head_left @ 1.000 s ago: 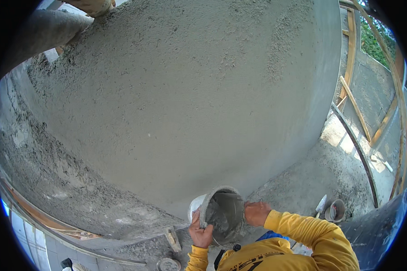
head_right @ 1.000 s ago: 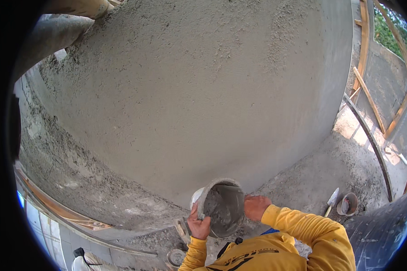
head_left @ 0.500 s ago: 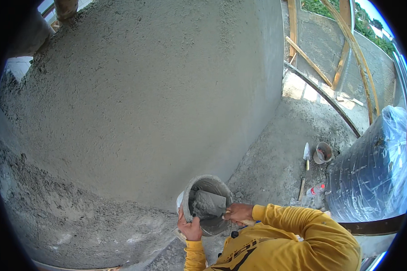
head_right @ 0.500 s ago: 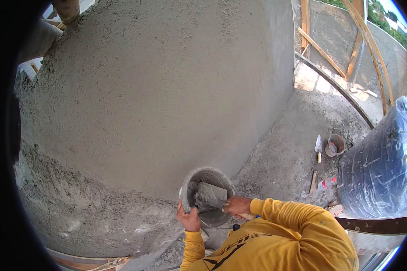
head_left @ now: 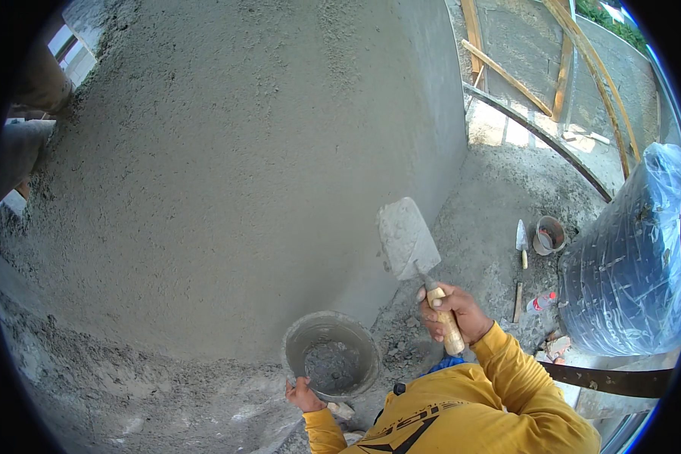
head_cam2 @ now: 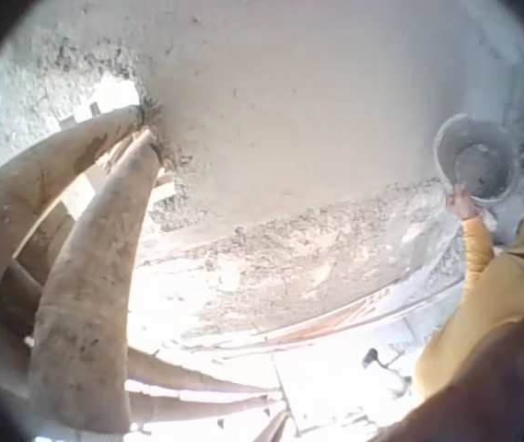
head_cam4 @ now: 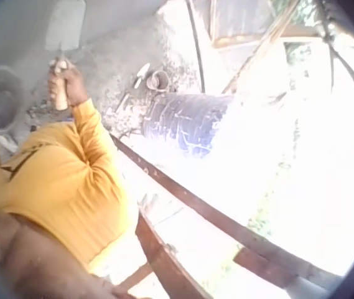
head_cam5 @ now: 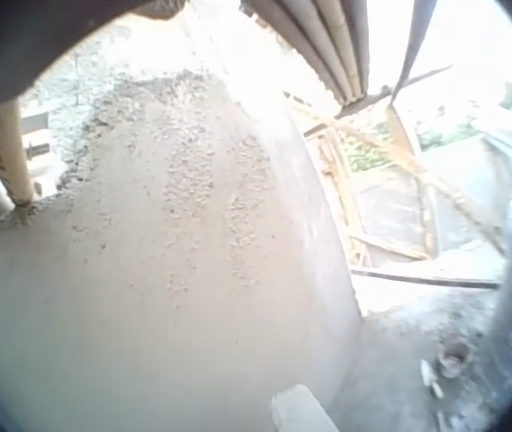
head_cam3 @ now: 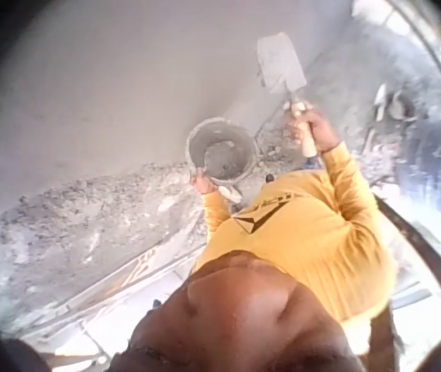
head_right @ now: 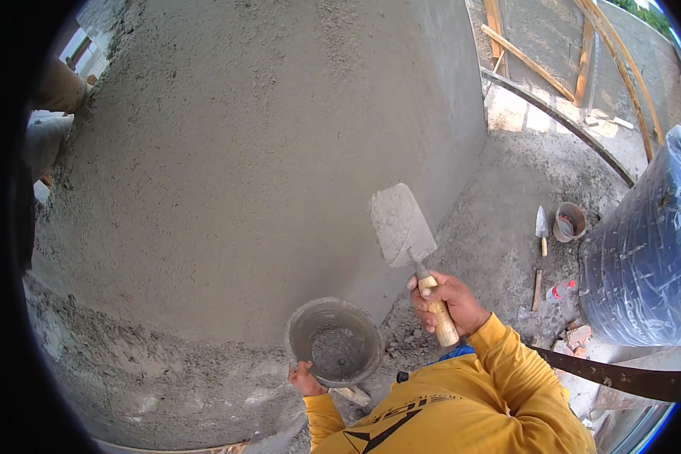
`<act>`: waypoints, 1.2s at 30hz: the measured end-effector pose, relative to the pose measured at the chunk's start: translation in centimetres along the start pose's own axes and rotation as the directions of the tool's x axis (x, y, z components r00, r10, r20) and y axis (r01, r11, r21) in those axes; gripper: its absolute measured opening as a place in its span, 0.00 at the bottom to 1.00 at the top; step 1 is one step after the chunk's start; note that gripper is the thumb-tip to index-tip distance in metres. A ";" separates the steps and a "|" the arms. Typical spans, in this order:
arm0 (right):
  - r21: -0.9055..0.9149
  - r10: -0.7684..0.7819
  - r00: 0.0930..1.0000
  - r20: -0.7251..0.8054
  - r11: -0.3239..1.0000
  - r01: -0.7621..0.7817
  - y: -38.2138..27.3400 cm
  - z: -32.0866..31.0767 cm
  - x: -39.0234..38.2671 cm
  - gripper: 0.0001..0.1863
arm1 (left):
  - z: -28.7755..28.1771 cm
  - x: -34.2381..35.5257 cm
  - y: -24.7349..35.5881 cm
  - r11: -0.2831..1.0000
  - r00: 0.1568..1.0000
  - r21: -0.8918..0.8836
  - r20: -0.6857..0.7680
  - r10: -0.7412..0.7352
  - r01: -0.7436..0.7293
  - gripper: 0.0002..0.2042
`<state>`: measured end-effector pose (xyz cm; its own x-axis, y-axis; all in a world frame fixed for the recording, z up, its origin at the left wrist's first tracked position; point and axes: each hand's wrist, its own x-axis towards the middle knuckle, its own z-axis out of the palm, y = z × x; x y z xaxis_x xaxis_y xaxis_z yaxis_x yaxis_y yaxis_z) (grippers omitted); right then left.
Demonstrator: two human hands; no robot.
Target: The person applies mortar onto the wall using a trowel, smooths the plastered wall with a wooden float, and scoops more mortar from a container to apply onto the wall.
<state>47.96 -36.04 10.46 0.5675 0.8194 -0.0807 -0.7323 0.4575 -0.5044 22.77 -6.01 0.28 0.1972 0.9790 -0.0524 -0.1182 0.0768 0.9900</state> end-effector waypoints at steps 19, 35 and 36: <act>-0.938 0.349 0.900 0.259 -0.131 0.321 9.2 -3.3 8.5 0.17 | -7.7 -3.5 0.8 0.902 0.965 0.432 -0.230 0.124 -0.013 0.15; -0.912 0.774 0.535 -0.339 -0.129 -0.390 22.0 0.8 4.6 0.16 | -2.6 -0.7 4.1 0.832 0.667 0.168 0.688 0.286 -0.529 0.27; -0.874 0.791 0.555 -0.257 0.055 -0.484 22.4 1.1 3.6 0.17 | -3.7 0.0 3.7 0.868 0.708 0.181 0.665 0.238 -0.463 0.27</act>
<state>33.15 -22.46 -0.17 -0.1674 0.7278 -0.6650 0.0141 -0.6727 -0.7398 18.77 -5.03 3.50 0.7586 0.5854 0.2860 -0.0173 -0.4208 0.9070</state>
